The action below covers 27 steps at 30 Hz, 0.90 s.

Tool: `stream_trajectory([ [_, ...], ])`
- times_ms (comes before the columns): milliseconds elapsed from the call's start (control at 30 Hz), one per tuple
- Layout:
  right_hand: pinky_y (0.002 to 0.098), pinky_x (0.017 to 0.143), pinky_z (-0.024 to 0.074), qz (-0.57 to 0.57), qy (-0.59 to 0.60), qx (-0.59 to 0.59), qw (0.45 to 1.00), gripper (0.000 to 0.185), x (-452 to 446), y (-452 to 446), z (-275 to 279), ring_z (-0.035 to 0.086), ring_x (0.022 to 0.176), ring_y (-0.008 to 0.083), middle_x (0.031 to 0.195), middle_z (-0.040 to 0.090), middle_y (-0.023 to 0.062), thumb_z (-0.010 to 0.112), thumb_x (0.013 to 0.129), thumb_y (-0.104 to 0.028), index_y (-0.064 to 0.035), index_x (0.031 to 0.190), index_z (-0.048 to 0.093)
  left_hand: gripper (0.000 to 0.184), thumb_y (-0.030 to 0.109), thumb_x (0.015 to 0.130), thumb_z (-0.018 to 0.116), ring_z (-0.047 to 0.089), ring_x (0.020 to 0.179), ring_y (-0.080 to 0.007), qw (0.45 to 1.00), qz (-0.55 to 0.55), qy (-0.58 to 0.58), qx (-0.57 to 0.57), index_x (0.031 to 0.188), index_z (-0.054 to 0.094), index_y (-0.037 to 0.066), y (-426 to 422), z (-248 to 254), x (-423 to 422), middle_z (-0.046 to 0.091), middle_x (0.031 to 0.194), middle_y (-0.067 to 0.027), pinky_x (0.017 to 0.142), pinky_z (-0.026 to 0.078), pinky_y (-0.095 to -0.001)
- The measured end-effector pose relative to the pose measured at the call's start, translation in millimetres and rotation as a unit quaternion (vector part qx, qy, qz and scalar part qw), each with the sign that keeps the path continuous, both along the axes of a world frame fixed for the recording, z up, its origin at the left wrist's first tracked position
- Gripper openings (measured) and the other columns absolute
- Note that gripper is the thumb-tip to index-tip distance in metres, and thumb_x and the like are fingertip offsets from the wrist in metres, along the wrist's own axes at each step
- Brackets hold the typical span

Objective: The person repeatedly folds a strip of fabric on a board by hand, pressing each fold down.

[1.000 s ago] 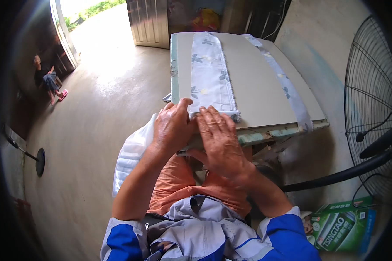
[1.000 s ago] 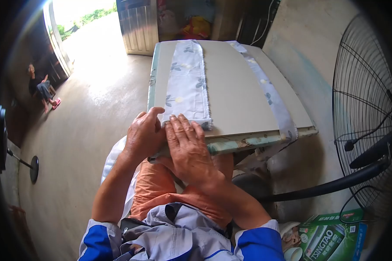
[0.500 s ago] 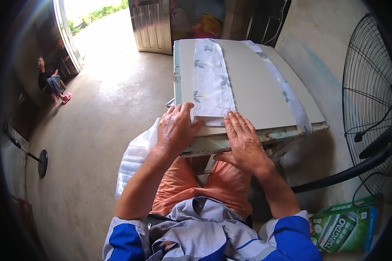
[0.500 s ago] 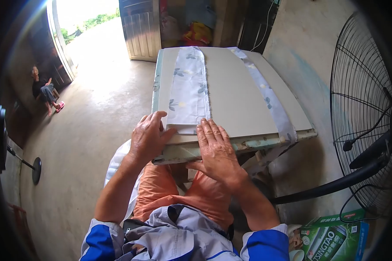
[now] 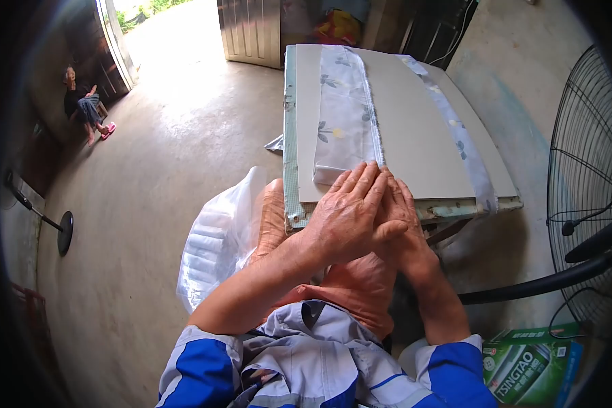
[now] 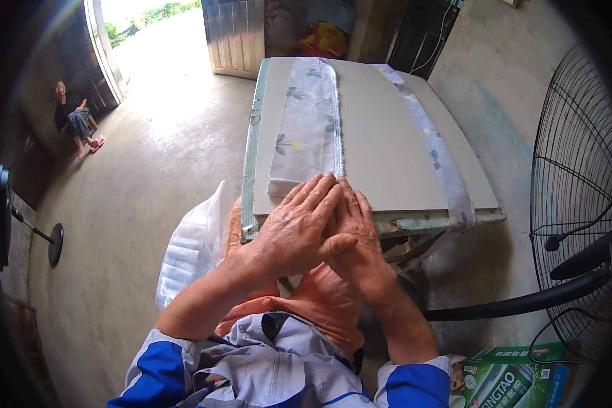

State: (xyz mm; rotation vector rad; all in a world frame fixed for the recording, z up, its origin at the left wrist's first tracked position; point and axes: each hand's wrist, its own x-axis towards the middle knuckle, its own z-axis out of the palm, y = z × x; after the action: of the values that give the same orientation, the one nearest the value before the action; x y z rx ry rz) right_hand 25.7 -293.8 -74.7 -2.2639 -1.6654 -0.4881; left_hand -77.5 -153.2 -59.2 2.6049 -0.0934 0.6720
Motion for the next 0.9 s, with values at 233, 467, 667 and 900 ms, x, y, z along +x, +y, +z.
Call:
stream_trajectory([
  [233,0.0527,0.131,0.0250,-0.007,-0.031,-0.024,0.999,0.102,-3.9,-1.8,6.4,0.036,0.158,0.0375,0.167,0.042,0.0247,0.081,0.085,-0.052,0.0052,0.160,0.042,0.095,0.068,0.103,0.055,0.031,0.161,-0.0411,0.987,0.111,0.066,0.098,0.158,0.044,-0.009,17.2,3.3,-26.5,0.040,0.167,-0.0303,0.133,0.021,-0.0489],
  [467,0.0520,0.132,0.0235,-0.012,-0.007,-0.042,0.999,0.112,-6.2,-2.2,10.1,0.033,0.160,0.0359,0.169,0.039,0.0233,0.086,0.078,-0.056,0.0046,0.160,0.040,0.087,0.060,0.100,0.063,0.037,0.158,-0.0386,0.982,0.136,0.040,0.128,0.152,0.051,-0.008,25.7,-3.2,-32.2,0.044,0.165,-0.0283,0.132,0.026,-0.0491],
  [667,0.0519,0.129,0.0279,0.020,0.005,-0.028,0.999,0.103,-2.5,-6.0,19.6,0.037,0.157,0.0370,0.165,0.043,0.0248,0.082,0.085,-0.055,0.0060,0.158,0.043,0.069,0.047,0.096,0.074,0.048,0.149,-0.0405,0.990,0.119,-0.007,0.076,0.142,0.060,-0.002,30.4,1.2,-29.7,0.056,0.154,-0.0236,0.125,0.036,-0.0506],
  [900,0.0526,0.119,0.0380,0.069,0.059,-0.004,0.996,0.055,26.2,-3.9,43.2,0.053,0.144,0.0382,0.148,0.061,0.0243,0.072,0.099,-0.038,0.0018,0.136,0.067,0.039,0.029,0.092,0.080,0.061,0.119,-0.0375,0.993,0.095,-0.040,0.054,0.118,0.074,0.001,45.5,11.5,-22.0,0.065,0.123,-0.0172,0.105,0.050,-0.0488],
])
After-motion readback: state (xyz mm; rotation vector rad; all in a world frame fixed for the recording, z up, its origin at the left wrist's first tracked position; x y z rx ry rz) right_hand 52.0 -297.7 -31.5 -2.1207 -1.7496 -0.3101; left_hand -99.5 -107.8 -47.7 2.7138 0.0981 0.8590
